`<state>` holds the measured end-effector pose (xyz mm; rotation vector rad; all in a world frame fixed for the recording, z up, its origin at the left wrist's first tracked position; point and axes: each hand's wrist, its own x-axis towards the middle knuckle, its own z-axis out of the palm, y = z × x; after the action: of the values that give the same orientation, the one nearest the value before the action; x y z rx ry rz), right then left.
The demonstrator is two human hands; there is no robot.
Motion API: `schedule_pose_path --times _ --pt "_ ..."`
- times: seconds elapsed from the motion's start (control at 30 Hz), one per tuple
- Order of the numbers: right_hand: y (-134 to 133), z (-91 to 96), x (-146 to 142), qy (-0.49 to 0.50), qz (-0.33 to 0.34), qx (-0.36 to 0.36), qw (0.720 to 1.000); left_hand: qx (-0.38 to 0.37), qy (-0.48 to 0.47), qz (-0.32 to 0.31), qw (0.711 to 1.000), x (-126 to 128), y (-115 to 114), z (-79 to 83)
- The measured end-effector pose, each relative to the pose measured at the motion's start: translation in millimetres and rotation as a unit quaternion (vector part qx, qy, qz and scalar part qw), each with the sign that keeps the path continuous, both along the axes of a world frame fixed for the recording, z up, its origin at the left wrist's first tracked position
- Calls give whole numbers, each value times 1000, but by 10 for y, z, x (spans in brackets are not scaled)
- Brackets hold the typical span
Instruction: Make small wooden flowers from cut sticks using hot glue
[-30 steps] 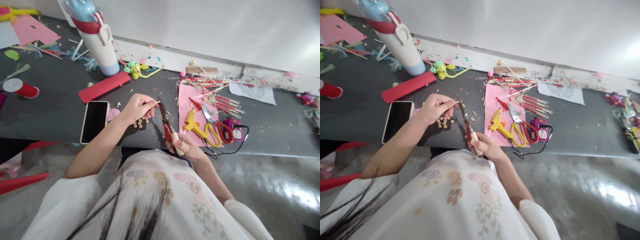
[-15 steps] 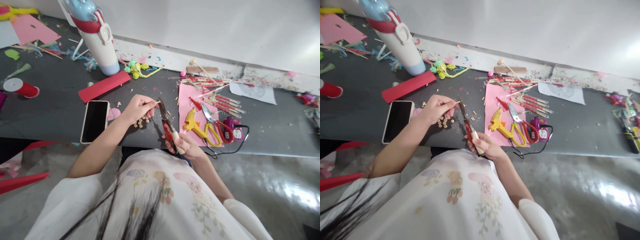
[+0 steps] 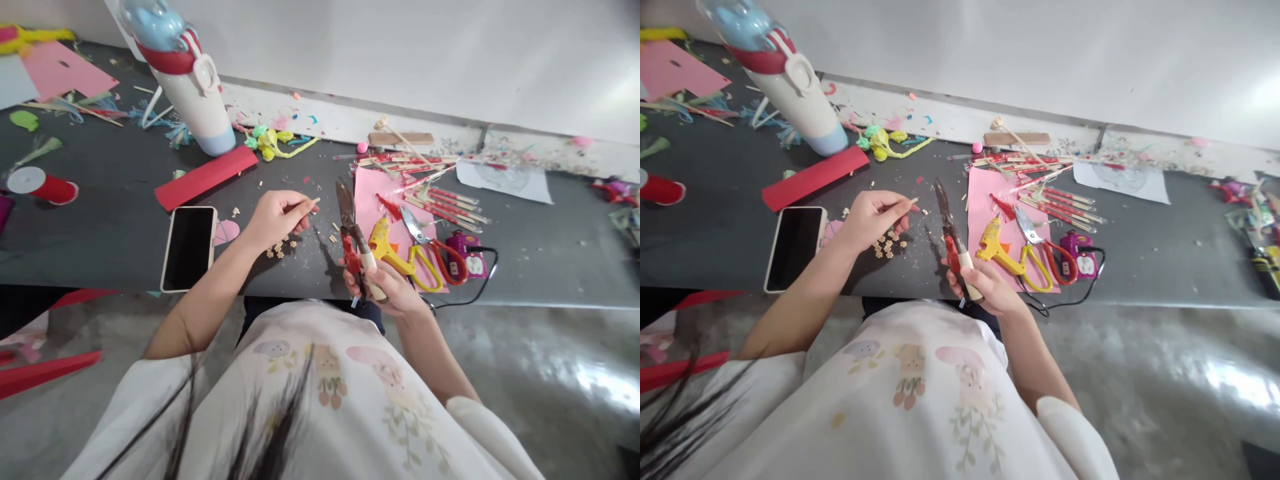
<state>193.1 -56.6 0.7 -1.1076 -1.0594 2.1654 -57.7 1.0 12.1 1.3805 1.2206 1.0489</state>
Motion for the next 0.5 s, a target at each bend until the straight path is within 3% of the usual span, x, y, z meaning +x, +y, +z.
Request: schedule_pose_path --times 0.2,0.33,0.4,0.5 --pt "28 6 73 4 18 37 999 9 5 14 1000 62 24 2" --pt "25 32 93 -91 19 110 990 21 10 23 999 69 26 37" --pt "17 51 109 -196 0 164 967 30 20 37 999 59 22 63" --pt "1 92 138 -376 -27 283 882 53 40 61 996 35 17 102"
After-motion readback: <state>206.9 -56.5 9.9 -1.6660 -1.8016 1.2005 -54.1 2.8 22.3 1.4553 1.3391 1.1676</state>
